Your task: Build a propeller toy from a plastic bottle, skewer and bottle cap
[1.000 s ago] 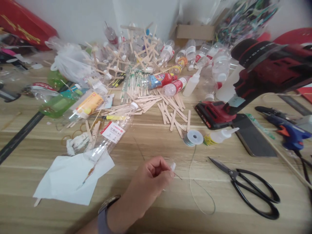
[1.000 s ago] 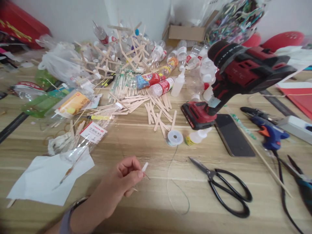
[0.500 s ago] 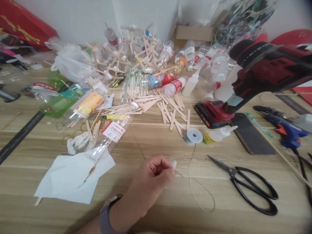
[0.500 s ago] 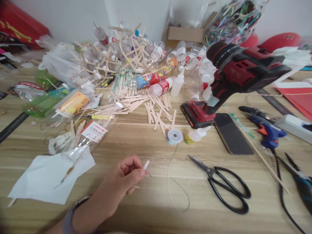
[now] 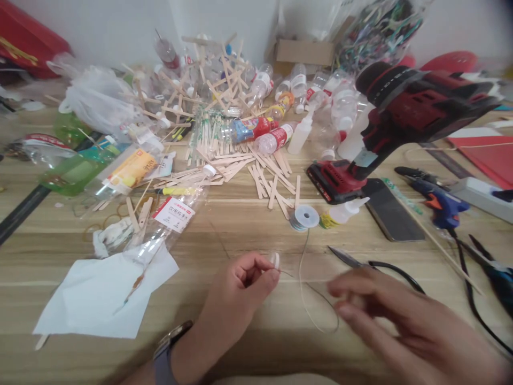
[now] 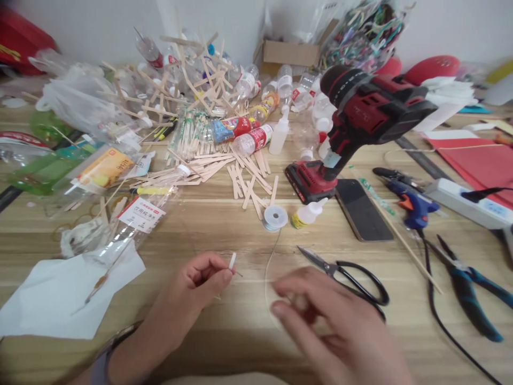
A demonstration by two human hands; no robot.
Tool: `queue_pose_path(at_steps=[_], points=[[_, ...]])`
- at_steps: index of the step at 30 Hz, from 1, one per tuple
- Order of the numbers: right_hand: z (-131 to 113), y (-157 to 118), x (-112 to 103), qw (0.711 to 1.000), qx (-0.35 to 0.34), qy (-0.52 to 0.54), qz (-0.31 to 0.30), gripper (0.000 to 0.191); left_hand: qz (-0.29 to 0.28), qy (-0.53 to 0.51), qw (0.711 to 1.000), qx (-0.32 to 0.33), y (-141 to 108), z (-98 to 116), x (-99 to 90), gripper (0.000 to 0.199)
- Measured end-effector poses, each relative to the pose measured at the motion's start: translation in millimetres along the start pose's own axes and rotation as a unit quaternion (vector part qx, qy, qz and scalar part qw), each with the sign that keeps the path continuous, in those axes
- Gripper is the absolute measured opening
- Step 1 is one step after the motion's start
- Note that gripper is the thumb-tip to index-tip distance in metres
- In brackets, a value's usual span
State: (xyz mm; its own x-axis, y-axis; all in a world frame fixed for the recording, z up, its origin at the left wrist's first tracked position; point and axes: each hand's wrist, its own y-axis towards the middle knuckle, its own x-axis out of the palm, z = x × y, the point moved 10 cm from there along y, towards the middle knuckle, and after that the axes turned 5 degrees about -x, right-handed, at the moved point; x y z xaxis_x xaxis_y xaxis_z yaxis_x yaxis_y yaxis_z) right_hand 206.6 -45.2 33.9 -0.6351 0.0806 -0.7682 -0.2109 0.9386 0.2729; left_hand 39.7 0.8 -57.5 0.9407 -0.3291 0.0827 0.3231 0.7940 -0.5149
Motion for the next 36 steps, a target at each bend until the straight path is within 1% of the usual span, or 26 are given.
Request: queue_pose_path(at_steps=[1, 2, 4, 6, 9, 11, 13, 18, 21, 24, 28, 31, 36], points=[[-9, 14, 8, 0.999, -0.009, 0.026, -0.024, 0.014, 0.011, 0.016, 1.0, 0.009, -1, 1, -1.9, 0.022], [-18, 24, 18, 0.997, -0.016, 0.057, -0.057, 0.017, 0.02, 0.03, 0.999, 0.017, -2, 3, -3.2, 0.021], [-26, 39, 22, 0.998, -0.015, 0.052, -0.034, 0.02, 0.034, 0.053, 0.998, 0.031, -3, 6, -4.7, 0.02], [-31, 44, 29, 0.998, -0.025, 0.048, -0.037, 0.019, 0.039, 0.069, 0.996, 0.041, -4, 8, -4.4, 0.021], [-34, 45, 42, 0.995, -0.056, 0.058, -0.063, 0.018, 0.039, 0.087, 0.994, 0.051, -4, 10, -2.9, 0.02], [-32, 45, 48, 0.993, -0.067, 0.056, -0.073, 0.018, 0.037, 0.09, 0.994, 0.05, -4, 11, -2.0, 0.018], [-29, 47, 52, 0.994, -0.064, 0.049, -0.077, 0.017, 0.038, 0.093, 0.994, 0.048, -4, 11, -2.0, 0.017], [-22, 50, 55, 0.994, -0.041, 0.077, -0.066, 0.016, 0.039, 0.124, 0.99, 0.062, -6, 14, -0.7, 0.016], [-18, 47, 56, 0.992, -0.027, 0.098, -0.073, 0.014, 0.051, 0.148, 0.985, 0.077, -7, 18, -1.5, 0.016], [-16, 45, 58, 0.991, -0.018, 0.104, -0.088, 0.017, 0.059, 0.166, 0.98, 0.091, -7, 21, -1.5, 0.016], [-15, 45, 58, 0.991, -0.018, 0.11, -0.077, 0.019, 0.063, 0.196, 0.973, 0.109, -7, 25, 0.2, 0.016], [-16, 45, 59, 0.99, -0.021, 0.116, -0.082, 0.021, 0.067, 0.213, 0.967, 0.121, -8, 26, 1.0, 0.017], [-15, 44, 56, 0.991, -0.011, 0.107, -0.082, 0.018, 0.081, 0.219, 0.962, 0.141, -12, 27, -1.2, 0.017]])
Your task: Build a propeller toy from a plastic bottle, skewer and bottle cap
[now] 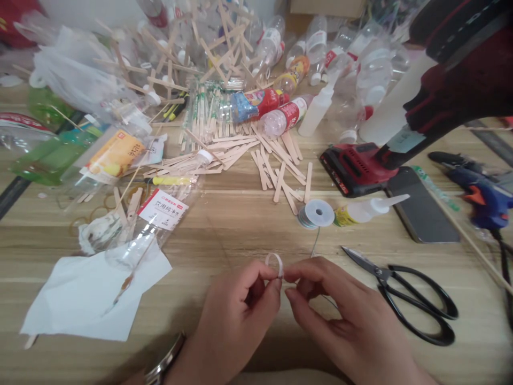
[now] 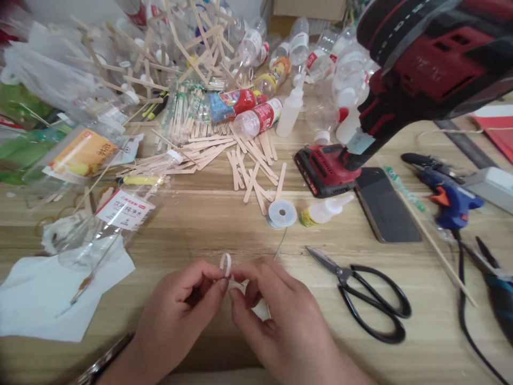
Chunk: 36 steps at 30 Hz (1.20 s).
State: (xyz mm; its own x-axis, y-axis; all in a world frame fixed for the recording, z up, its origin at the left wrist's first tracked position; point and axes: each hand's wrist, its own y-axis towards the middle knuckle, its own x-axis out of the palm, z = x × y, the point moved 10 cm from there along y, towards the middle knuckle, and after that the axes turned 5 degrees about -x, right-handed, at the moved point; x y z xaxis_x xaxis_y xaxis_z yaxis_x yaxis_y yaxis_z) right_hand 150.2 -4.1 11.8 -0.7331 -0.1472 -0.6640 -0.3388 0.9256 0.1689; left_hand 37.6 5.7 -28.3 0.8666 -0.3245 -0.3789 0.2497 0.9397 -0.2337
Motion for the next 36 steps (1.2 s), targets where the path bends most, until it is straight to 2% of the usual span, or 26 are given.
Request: queue_pose_path(at_steps=[6, 13, 19, 24, 29, 36], points=[[-3, 0, 3, 1.0, -0.02, 0.001, 0.0, 0.018, 0.001, 0.016, 1.0, 0.017, -1, 3, 0.5, 0.017], [3, 1, 8, 1.0, 0.001, -0.007, -0.005, 0.017, -0.004, 0.048, 0.998, 0.043, -1, 9, 1.8, 0.018], [7, 2, 10, 0.999, 0.028, 0.031, -0.015, 0.017, -0.006, 0.077, 0.995, 0.064, -2, 14, 0.1, 0.017], [10, 0, 19, 0.993, 0.073, 0.082, -0.049, 0.02, -0.004, 0.126, 0.989, 0.072, -4, 17, 1.3, 0.016], [14, -5, 33, 0.972, 0.123, 0.184, -0.082, 0.018, -0.01, 0.123, 0.989, 0.076, -5, 19, 2.1, 0.017], [32, -6, 40, 0.946, 0.198, 0.246, -0.073, 0.018, 0.021, 0.132, 0.988, 0.075, -5, 15, -3.4, 0.016]])
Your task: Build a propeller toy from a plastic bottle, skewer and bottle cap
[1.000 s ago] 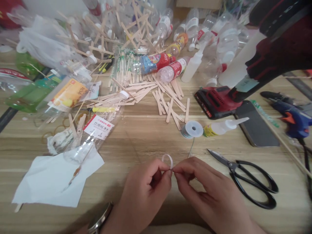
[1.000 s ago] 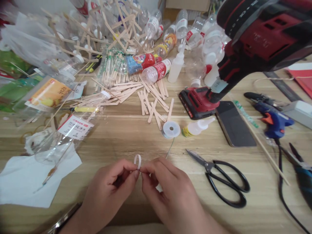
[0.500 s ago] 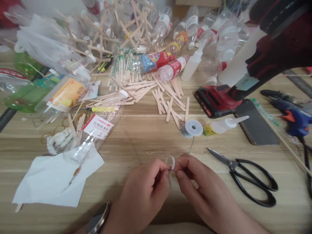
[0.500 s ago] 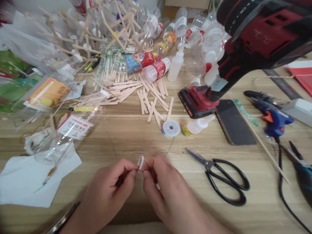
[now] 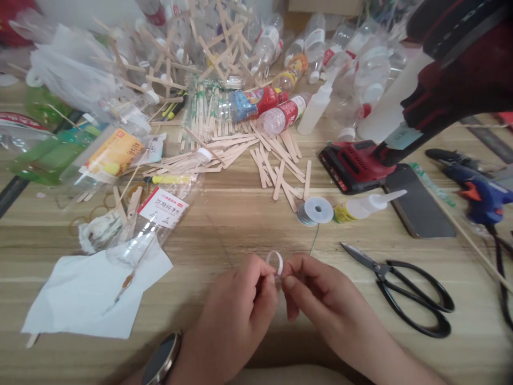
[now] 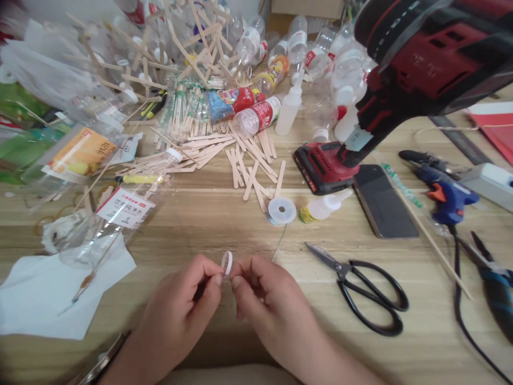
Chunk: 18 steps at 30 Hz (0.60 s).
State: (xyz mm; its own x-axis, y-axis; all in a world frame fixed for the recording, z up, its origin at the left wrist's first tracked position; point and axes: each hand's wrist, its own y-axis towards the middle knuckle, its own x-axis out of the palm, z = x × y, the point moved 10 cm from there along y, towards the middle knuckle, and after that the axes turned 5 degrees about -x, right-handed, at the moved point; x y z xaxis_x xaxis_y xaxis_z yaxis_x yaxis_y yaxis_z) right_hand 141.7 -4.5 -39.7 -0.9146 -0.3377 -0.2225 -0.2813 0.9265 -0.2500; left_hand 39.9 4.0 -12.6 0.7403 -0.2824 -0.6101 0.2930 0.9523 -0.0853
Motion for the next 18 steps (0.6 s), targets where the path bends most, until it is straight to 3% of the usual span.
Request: queue_pose_path(at_steps=[9, 18], points=[[1, 3, -5, 0.999, 0.011, 0.033, 0.02, 0.012, 0.036, 0.08, 0.995, 0.051, 0, 11, -3.5, 0.018], [16, -1, -8, 0.997, 0.03, 0.062, 0.043, 0.008, 0.037, 0.163, 0.981, 0.101, -7, 17, 6.2, 0.02]])
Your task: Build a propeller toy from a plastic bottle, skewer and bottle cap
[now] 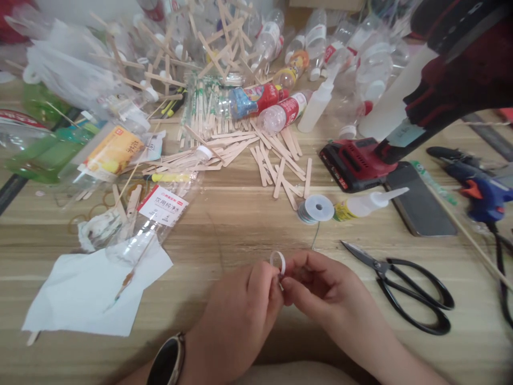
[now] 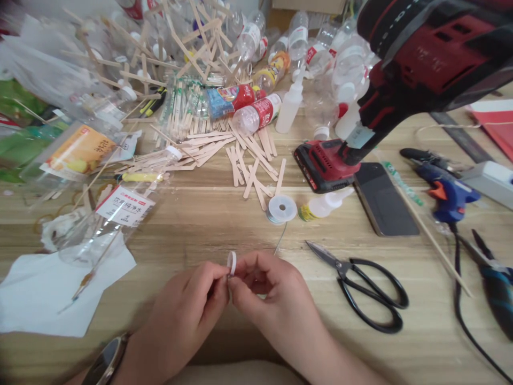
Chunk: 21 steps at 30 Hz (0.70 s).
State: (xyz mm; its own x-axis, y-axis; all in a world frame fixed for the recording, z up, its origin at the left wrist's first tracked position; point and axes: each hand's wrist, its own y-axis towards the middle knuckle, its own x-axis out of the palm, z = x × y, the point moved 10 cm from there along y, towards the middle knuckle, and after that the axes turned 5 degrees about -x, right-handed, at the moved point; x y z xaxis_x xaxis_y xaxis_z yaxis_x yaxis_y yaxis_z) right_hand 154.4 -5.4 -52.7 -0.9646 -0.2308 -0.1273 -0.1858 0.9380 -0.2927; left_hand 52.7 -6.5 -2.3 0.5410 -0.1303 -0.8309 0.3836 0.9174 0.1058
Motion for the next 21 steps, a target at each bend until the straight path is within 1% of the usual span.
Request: queue_pose_path(at_steps=[8, 12, 16, 21], points=[[0, 3, -3, 0.998, 0.019, -0.049, 0.029, 0.014, 0.018, 0.075, 0.995, 0.06, -2, 12, 2.6, 0.023], [2, 2, -2, 0.997, 0.01, -0.072, 0.014, 0.015, 0.019, 0.087, 0.993, 0.083, -3, 17, 1.6, 0.024], [4, 0, 0, 0.998, 0.001, -0.065, 0.001, 0.013, -0.005, 0.07, 0.996, 0.061, -1, 12, 4.9, 0.022], [-3, 1, 0, 0.999, -0.006, -0.033, -0.004, 0.008, -0.023, 0.021, 0.999, 0.009, 1, 2, 4.4, 0.021]])
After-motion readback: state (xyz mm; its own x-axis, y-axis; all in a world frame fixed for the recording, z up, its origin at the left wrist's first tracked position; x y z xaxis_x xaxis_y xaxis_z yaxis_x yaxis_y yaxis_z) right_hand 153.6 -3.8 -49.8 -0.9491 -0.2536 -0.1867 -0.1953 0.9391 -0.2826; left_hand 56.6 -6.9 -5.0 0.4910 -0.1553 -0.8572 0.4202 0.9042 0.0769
